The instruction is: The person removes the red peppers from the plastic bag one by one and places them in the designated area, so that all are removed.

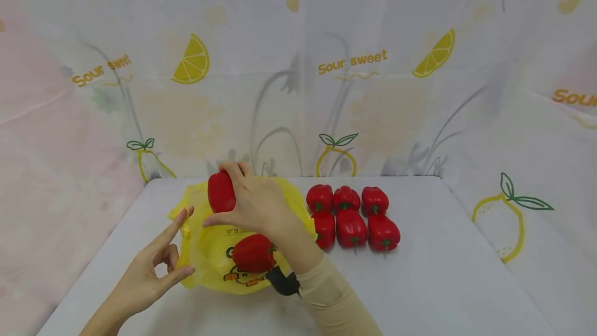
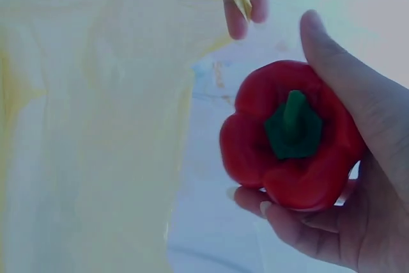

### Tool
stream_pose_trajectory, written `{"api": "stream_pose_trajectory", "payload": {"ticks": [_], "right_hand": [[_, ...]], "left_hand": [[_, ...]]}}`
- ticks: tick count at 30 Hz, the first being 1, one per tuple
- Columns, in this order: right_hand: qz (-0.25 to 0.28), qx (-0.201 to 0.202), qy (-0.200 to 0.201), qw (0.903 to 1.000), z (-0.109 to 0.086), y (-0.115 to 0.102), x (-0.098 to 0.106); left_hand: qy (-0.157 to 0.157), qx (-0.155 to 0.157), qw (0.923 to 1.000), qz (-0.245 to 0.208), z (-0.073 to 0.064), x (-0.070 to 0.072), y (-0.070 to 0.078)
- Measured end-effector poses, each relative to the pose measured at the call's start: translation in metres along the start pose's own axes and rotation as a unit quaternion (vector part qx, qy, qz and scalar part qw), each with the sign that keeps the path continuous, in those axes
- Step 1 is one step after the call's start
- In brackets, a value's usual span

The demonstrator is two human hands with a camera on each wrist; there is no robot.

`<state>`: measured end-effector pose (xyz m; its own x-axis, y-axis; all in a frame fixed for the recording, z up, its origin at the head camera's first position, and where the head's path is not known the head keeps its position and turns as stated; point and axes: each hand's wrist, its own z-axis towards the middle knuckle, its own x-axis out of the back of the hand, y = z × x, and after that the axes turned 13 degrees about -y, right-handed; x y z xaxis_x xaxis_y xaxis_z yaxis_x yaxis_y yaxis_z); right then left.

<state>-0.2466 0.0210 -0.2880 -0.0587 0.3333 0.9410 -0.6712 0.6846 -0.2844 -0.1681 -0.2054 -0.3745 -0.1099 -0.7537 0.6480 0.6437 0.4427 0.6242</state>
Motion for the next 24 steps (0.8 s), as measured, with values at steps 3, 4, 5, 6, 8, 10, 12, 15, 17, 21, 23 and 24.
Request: {"api": "stream_pose_trajectory", "payload": {"ticks": [3,4,5,6,8,10,12,15,17,21,23,24], "right_hand": [[-0.006,0.01,0.039,0.9992,-0.004,0.002,0.004],[-0.004,0.012,0.05,0.9987,-0.005,0.003,0.005],[-0.001,0.014,0.061,0.998,-0.006,0.003,0.007],[0.003,0.015,0.072,0.9973,-0.007,0.004,0.009],[0.01,0.014,0.088,0.996,-0.009,0.005,0.012],[0.017,0.012,0.099,0.9948,-0.011,0.007,0.015],[0.025,0.012,0.109,0.9937,-0.013,0.009,0.017],[0.042,0.013,0.119,0.992,-0.016,0.012,0.019],[0.055,0.014,0.122,0.9909,-0.018,0.015,0.02],[0.073,0.009,0.128,0.9891,-0.022,0.019,0.023],[0.082,0.005,0.129,0.9881,-0.024,0.021,0.025],[0.087,0.003,0.13,0.9877,-0.025,0.022,0.026]], "left_hand": [[-0.001,0.006,1.0,0.001,0.0,0.0,0.0],[-0.001,0.005,1.0,0.001,0.0,0.0,0.001],[0.0,0.003,1.0,0.002,0.0,0.0,0.001],[0.0,-0.001,1.0,0.0,0.0,-0.001,0.001],[0.001,-0.008,1.0,-0.001,0.0,-0.001,0.001],[0.003,-0.012,0.9999,-0.003,0.0,-0.001,0.001],[0.003,-0.013,0.9999,-0.004,0.001,-0.001,0.001],[0.004,-0.009,0.9999,-0.004,0.001,-0.002,0.001],[0.003,-0.01,0.9999,-0.004,0.001,-0.002,0.001],[0.002,-0.009,0.9999,-0.006,0.002,-0.003,0.0],[0.002,-0.008,0.9999,-0.007,0.002,-0.003,-0.001],[0.002,-0.008,0.9999,-0.007,0.002,-0.003,0.0]]}}
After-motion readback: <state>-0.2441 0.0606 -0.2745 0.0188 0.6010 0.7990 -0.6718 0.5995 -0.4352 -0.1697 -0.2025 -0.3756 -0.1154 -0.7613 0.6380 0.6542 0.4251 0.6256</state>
